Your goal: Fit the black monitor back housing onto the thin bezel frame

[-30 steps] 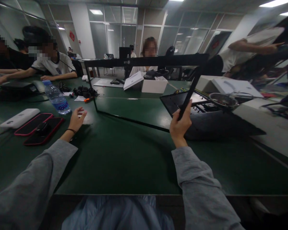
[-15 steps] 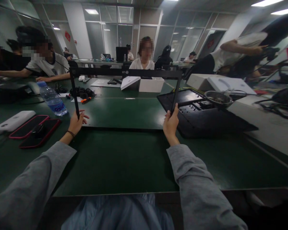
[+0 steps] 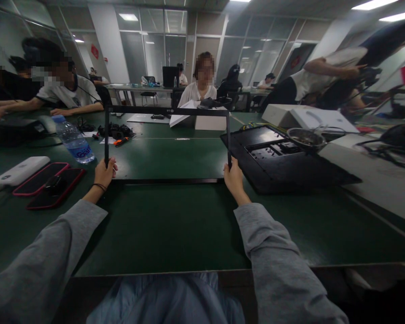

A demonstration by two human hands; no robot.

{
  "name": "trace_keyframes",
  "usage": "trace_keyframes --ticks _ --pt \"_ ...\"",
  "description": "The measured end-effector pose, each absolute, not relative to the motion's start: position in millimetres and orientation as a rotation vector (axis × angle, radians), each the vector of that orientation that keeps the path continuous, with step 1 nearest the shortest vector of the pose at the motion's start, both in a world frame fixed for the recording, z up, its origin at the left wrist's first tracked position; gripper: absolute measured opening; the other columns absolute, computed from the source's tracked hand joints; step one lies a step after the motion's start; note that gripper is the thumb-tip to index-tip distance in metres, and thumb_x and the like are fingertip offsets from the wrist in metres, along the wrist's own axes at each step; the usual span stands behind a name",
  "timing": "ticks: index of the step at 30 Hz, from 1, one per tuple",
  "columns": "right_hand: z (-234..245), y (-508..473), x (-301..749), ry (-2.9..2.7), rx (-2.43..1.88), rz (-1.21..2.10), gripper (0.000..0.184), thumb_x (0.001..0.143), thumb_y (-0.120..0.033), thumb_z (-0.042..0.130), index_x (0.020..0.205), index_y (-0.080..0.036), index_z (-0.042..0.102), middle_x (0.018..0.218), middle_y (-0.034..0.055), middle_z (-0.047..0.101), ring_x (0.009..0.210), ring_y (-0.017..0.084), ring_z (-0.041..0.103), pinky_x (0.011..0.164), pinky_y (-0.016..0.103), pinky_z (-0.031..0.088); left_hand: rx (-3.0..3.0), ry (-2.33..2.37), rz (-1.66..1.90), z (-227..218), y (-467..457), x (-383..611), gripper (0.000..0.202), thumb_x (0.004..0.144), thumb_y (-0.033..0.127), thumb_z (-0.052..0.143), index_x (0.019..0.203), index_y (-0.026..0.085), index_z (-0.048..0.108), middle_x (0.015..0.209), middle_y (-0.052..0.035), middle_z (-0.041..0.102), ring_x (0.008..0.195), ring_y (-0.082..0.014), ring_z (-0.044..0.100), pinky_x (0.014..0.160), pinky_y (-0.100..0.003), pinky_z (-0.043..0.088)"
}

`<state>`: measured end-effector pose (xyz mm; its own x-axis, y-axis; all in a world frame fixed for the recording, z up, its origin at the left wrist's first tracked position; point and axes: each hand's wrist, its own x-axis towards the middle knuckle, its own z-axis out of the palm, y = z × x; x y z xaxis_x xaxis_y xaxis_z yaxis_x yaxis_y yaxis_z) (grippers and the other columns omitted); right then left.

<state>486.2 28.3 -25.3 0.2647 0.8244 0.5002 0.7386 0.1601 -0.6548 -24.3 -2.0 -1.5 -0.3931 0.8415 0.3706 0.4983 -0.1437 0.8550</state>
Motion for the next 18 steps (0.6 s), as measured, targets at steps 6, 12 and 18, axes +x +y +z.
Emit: trace_keyframes --ticks 6,12,18 --pt "-21.1 24.2 486.1 -1.433 -1.53 0.076 0.061 0.091 -0.039 0.043 0.146 -0.012 0.046 0.084 0.008 0.07 0.076 0.024 0.066 0.083 0.042 0.051 1.597 1.837 1.574 0.0 -4.9 -21.7 0.037 0.094 0.058 0.046 0.095 0.022 0.051 0.067 0.0035 0.061 0.044 -0.0103 0.051 0.049 -0.024 0.041" --pt "-17.7 23.3 485.9 -1.412 -1.544 -0.01 0.058 0.092 -0.04 0.042 0.143 -0.013 0.047 0.084 0.0089 0.071 0.079 0.025 0.065 0.084 0.043 0.05 1.701 1.968 1.514 0.4 -4.7 -21.8 0.042 0.097 0.054 0.043 0.117 0.02 0.058 0.083 -0.0025 0.071 0.059 -0.0152 0.062 0.066 -0.029 0.049" --pt "-28.0 29.9 492.2 -1.422 -1.624 0.008 0.048 0.09 -0.041 0.046 0.125 -0.013 0.06 0.097 0.016 0.071 0.092 0.029 0.064 0.089 0.047 0.05 1.799 2.232 1.219 -8.9 2.7 -28.4 0.037 0.094 0.049 0.048 0.104 0.019 0.067 0.098 -0.0128 0.072 0.097 -0.0298 0.067 0.085 -0.039 0.049"
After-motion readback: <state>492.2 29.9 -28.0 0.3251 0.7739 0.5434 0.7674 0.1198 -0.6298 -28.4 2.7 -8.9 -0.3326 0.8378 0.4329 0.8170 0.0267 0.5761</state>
